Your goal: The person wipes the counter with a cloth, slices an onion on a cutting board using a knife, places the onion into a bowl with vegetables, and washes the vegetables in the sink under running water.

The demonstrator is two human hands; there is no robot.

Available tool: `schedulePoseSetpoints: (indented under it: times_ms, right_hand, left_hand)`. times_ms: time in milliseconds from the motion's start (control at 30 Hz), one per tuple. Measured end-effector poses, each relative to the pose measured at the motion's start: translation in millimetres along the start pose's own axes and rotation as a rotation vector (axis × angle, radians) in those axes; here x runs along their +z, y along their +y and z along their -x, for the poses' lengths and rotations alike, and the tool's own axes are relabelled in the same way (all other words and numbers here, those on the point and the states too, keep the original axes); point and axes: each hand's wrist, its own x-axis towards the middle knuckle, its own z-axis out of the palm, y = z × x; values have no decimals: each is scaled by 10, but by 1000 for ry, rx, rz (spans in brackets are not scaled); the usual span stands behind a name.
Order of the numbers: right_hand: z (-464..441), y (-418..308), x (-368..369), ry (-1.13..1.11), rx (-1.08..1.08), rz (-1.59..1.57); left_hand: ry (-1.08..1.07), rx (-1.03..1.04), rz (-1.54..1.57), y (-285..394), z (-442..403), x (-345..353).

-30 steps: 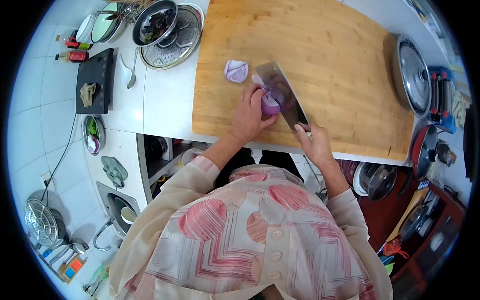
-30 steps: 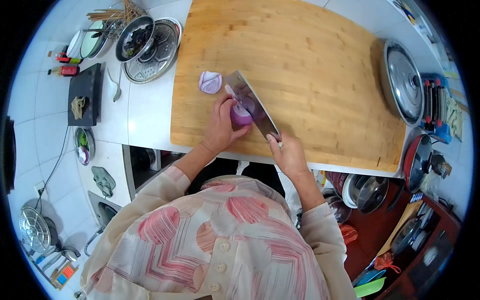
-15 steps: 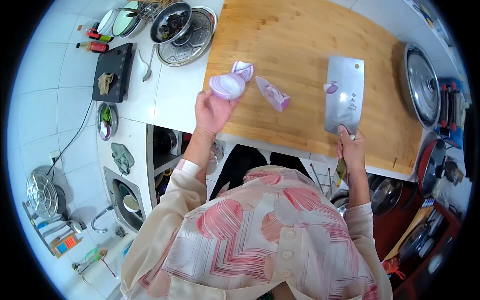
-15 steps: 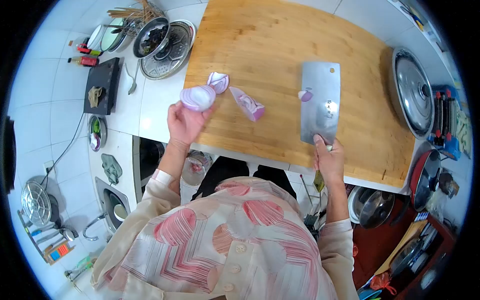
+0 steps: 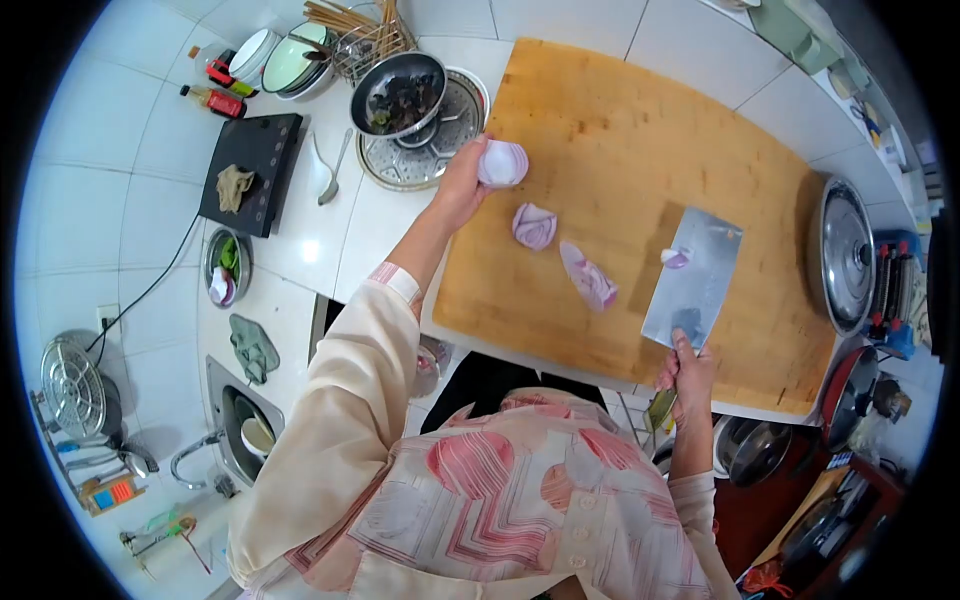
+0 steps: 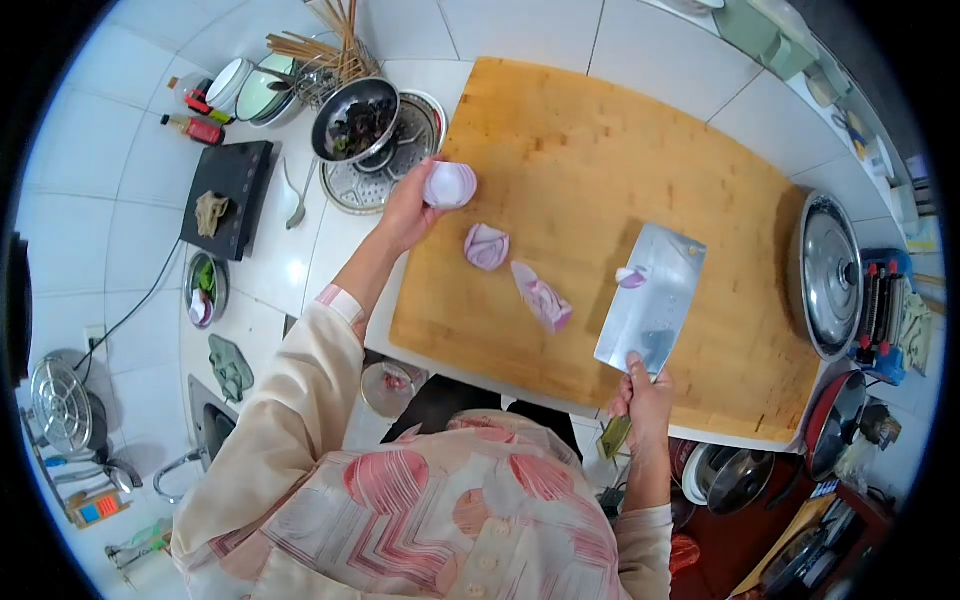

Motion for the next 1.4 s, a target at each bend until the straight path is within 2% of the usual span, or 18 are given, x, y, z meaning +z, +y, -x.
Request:
schedulePoseSetpoints:
  times_ms: [67, 133, 200, 233, 333, 400, 433, 500, 533, 600, 667, 733, 800, 867, 1000, 1100, 1200, 1400]
  right_hand:
    - [34, 1, 119, 36, 1, -5]
    - [61, -27, 274, 91, 2, 11]
    - [71, -24, 365, 116, 31, -15]
    - [41, 48, 349, 107, 15, 4]
    - [106, 37, 478, 105, 8, -35]
    - [163, 7, 575, 128, 11, -48]
    - [168, 23, 575, 135, 12, -69]
    - [178, 70, 545, 129, 2, -103]
    - [179, 75, 534, 125, 1, -101]
    - [226, 69, 549, 136, -12, -125]
    - [310, -35, 611, 179, -8, -117]
    - [304, -35, 515, 149, -82, -69]
    - [287, -130, 475, 94, -128, -42]
    - [210, -239, 425, -37, -158, -2]
    - [18, -442, 422, -254, -164, 50]
    - [-127, -496, 498, -428, -154, 60]
    - [-8, -493, 620, -580, -157, 85]
    - [627, -523, 736, -782, -122, 145]
  left_hand:
    - [72, -39, -305, 46, -285, 12]
    - [86, -2, -378, 4, -642, 22]
    - [32, 185, -643, -6, -998, 96]
    - [24, 175, -631, -13, -1129, 186]
    - [54, 319, -773, 46, -1557, 460]
    - [113, 381, -994, 50, -1765, 560]
    - [109, 376, -986, 14, -1895, 578]
    - [93, 213, -707, -74, -2058, 596]
    - [97, 216, -706, -9, -1960, 710]
    - [121, -26, -345, 85, -1668, 863]
    - [-47, 7, -68, -70, -1507, 724]
    - [-135, -122, 242, 64, -1046, 764]
    - [-291, -114, 455, 177, -509, 555]
    - [-348, -45, 678, 115, 46, 232]
    - [-166, 292, 698, -112, 1397, -419]
    - [165, 465, 689, -334, 2500, -757]
    - [347, 649, 788, -764, 3457, -1090]
    - [673, 846, 932, -1476, 5101, -1003]
